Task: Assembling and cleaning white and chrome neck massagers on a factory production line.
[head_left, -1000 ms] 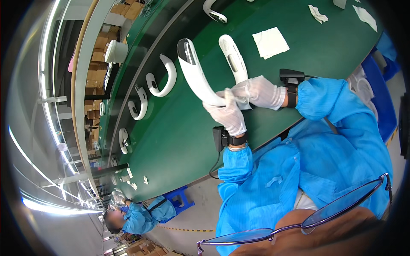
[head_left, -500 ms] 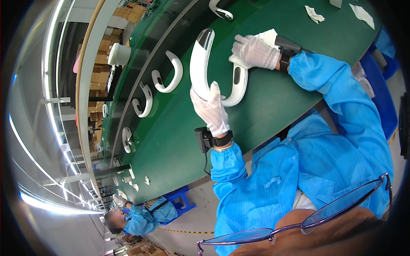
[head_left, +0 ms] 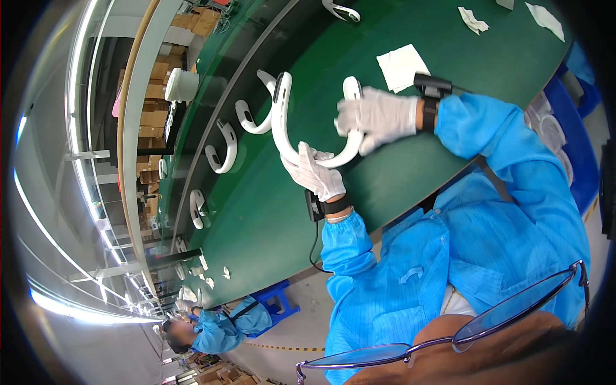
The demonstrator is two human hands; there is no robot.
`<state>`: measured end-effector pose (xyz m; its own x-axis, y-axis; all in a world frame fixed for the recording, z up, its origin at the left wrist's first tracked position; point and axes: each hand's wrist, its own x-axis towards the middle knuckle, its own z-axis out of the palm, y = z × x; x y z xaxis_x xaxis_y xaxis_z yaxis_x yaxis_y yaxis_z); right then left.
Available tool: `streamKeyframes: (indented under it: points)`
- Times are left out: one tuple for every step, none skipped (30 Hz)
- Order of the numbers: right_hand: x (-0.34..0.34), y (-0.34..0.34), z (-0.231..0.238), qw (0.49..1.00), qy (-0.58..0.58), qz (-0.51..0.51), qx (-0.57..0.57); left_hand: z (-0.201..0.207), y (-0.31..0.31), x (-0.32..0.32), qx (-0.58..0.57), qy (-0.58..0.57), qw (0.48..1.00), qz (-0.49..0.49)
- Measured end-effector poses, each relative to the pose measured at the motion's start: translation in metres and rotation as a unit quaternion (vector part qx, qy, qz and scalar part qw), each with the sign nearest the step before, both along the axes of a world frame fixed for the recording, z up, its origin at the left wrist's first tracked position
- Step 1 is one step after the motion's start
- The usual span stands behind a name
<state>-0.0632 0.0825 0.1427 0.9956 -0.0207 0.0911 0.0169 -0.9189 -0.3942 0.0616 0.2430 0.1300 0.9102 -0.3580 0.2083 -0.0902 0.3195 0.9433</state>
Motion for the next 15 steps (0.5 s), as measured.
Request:
streamKeyframes:
  points:
    - [0.004, -0.015, -0.003, 0.998, -0.025, -0.030, -0.043, -0.002, -0.001, 0.002, -0.011, -0.011, 1.000, -0.021]
    - [0.003, -0.046, -0.036, 0.961, -0.243, -0.022, -0.132, 0.002, -0.008, -0.001, -0.011, -0.010, 0.999, -0.031]
    - [0.007, -0.062, -0.046, 0.961, -0.238, -0.045, -0.131, 0.005, -0.011, -0.001, 0.009, -0.001, 1.000, -0.027]
    - [0.011, -0.067, -0.044, 0.961, -0.236, -0.063, -0.131, 0.010, -0.012, 0.001, 0.026, 0.007, 0.999, -0.017]
    - [0.012, -0.063, -0.047, 0.961, -0.236, -0.062, -0.131, 0.012, -0.015, -0.001, 0.003, 0.014, 1.000, 0.019]
    - [0.010, -0.054, -0.052, 0.960, -0.234, -0.077, -0.130, 0.001, -0.015, 0.001, 0.002, 0.014, 1.000, 0.019]
    - [0.015, -0.040, -0.047, 0.959, -0.236, -0.084, -0.130, -0.018, -0.009, 0.010, -0.011, 0.018, 1.000, 0.006]
    - [0.012, -0.018, -0.033, 0.966, -0.213, -0.054, -0.136, -0.033, -0.005, 0.013, -0.021, 0.024, 0.999, -0.008]
    - [0.006, 0.000, -0.034, 0.964, -0.224, -0.041, -0.136, -0.036, -0.010, -0.003, -0.022, 0.064, 0.998, -0.002]
    - [0.001, 0.014, -0.036, 0.962, -0.237, -0.028, -0.136, -0.036, -0.018, -0.011, -0.025, 0.109, 0.993, 0.021]
    - [0.003, 0.030, -0.041, 0.962, -0.240, -0.012, -0.127, -0.044, -0.013, -0.004, -0.025, 0.119, 0.993, 0.009]
    - [0.005, 0.039, -0.044, 0.962, -0.244, 0.006, -0.118, -0.052, -0.008, 0.006, -0.025, 0.129, 0.991, -0.003]
    - [0.007, 0.036, -0.040, 0.962, -0.242, 0.020, -0.125, -0.058, -0.007, 0.011, -0.032, 0.144, 0.989, 0.002]
    - [0.005, 0.022, -0.032, 0.967, -0.232, 0.044, -0.090, -0.056, -0.008, 0.011, -0.029, 0.143, 0.989, -0.004]
    - [0.002, 0.006, -0.028, 0.975, -0.200, 0.005, -0.092, -0.053, -0.007, 0.012, -0.031, 0.165, 0.986, -0.006]
